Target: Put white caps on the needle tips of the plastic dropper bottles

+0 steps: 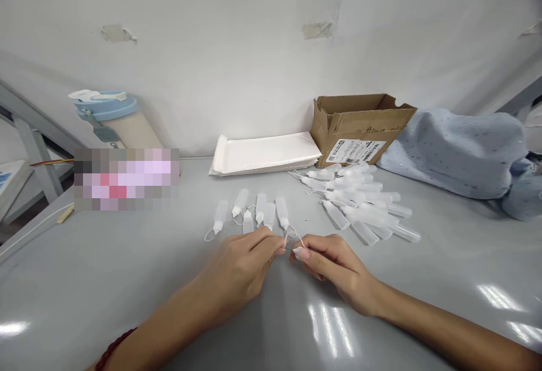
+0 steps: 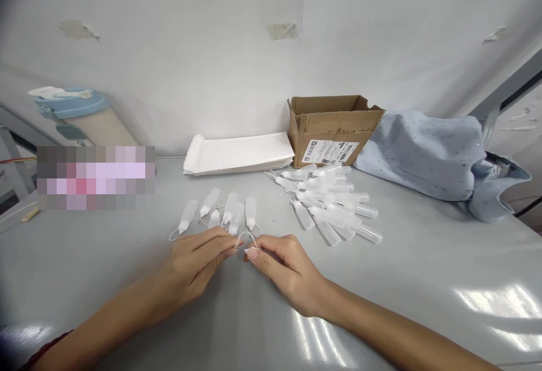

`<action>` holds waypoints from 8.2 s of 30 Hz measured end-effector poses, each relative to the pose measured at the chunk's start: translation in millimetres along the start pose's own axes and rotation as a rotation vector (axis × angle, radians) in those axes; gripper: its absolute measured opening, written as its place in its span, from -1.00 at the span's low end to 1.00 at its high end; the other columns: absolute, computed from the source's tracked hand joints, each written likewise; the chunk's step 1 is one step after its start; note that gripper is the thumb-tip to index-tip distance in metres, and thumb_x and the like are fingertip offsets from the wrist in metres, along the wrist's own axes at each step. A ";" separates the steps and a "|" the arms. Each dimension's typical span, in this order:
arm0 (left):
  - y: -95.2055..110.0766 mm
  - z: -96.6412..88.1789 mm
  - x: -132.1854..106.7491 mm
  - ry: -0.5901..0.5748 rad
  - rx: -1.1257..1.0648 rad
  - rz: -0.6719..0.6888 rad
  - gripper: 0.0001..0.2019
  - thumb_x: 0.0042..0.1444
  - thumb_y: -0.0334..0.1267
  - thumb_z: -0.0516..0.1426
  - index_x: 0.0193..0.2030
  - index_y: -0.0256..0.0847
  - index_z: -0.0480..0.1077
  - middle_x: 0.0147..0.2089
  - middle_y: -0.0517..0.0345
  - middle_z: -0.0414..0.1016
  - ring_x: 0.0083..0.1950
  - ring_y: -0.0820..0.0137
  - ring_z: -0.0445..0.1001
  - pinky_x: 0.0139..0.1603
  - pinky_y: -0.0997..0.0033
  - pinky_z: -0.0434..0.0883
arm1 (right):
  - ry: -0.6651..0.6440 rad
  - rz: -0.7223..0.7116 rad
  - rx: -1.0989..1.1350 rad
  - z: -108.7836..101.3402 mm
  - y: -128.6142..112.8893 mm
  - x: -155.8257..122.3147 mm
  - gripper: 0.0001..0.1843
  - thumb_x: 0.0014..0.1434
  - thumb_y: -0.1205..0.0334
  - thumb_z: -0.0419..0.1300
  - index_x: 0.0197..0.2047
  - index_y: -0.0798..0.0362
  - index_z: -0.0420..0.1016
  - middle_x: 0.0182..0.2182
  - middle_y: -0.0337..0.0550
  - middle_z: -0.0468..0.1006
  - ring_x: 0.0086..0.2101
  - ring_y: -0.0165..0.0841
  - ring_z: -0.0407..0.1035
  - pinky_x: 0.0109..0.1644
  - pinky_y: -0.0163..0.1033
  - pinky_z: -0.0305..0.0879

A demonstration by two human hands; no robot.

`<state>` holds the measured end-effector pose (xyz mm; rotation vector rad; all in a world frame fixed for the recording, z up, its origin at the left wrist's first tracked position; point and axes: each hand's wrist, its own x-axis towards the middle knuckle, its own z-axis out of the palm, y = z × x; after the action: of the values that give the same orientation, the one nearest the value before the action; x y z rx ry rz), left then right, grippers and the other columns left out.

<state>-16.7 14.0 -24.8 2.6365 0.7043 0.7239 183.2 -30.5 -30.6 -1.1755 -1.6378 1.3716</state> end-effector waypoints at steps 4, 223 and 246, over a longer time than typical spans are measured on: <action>-0.1 -1.7 0.0 -0.002 0.017 0.025 -0.83 0.24 -0.47 -0.06 -0.21 -0.27 0.34 -0.39 0.15 0.36 -0.44 0.47 0.32 -0.44 0.49 0.29 | -0.005 -0.018 -0.013 -0.3 -0.3 1.6 -0.63 0.28 0.06 -0.02 -0.49 0.08 0.29 -0.65 -0.39 0.04 -0.60 -0.50 -0.05 -0.53 -0.33 -0.12; 1.5 -13.4 3.3 -0.114 0.070 -0.117 -0.84 0.25 -0.32 0.00 -0.09 -0.23 0.35 -0.34 0.15 0.47 -0.33 0.39 0.41 -0.33 0.41 0.32 | 0.161 -0.544 -0.818 -1.3 5.2 0.3 -0.80 0.15 0.43 -0.01 -0.13 0.16 0.30 -0.51 -0.19 0.31 -0.54 -0.38 0.20 -0.53 -0.29 0.14; 26.5 10.0 -4.5 -0.066 0.026 0.150 -0.82 0.11 -0.52 -0.04 -0.42 -0.32 0.33 -0.48 0.13 0.36 -0.47 0.42 0.28 -0.45 0.40 0.29 | 0.011 -0.654 -0.622 -8.9 -4.1 -5.0 -0.74 0.05 0.49 -0.11 -0.20 0.14 0.27 -0.65 -0.31 0.24 -0.68 -0.42 0.06 -0.62 -0.27 0.02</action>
<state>-4.7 -12.0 -23.7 2.7457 0.5057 0.6675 192.3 -32.2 -24.5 -0.8156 -2.2533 0.4534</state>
